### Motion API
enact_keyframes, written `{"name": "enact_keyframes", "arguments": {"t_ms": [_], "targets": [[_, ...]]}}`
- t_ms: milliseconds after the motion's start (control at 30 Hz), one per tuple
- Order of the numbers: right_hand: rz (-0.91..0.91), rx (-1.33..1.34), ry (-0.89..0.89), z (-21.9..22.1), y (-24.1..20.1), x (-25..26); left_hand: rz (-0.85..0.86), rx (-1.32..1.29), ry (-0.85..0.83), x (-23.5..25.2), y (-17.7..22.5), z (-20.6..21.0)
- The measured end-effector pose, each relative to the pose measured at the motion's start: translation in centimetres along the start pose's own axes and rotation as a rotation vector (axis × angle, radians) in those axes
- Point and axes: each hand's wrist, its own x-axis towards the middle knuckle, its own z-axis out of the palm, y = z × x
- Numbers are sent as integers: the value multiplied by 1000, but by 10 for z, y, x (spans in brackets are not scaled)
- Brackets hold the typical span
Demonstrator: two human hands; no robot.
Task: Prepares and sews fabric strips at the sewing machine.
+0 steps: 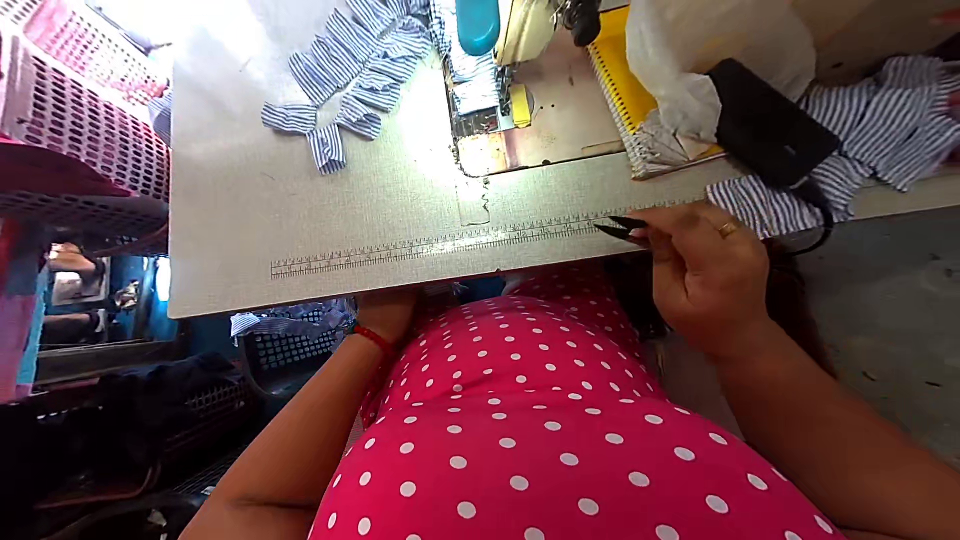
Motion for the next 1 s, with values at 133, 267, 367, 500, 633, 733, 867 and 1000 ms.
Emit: {"name": "enact_keyframes", "arguments": {"t_ms": [133,267,367,500,633,733,867,1000], "targets": [[166,265,-65,-3,-4,-8,107,-180,24,-13,6,-13],[321,587,-125,6,-5,-11,238,-310,121,-27,2,-14],[327,619,-137,14,-7,-6,64,-83,-14,-14,3,-11],[321,637,-145,13,-12,-3,59,-40,102,5,7,8],[371,640,-132,6,-1,-9,22,-17,56,6,8,4],[408,667,-105,3,10,-12,-62,44,-28,7,15,-1],[440,749,-109,-3,17,-15,26,-25,-192,-12,36,-33],[441,874,-161,-2,10,-6,493,-430,4,-45,35,-83]]}}
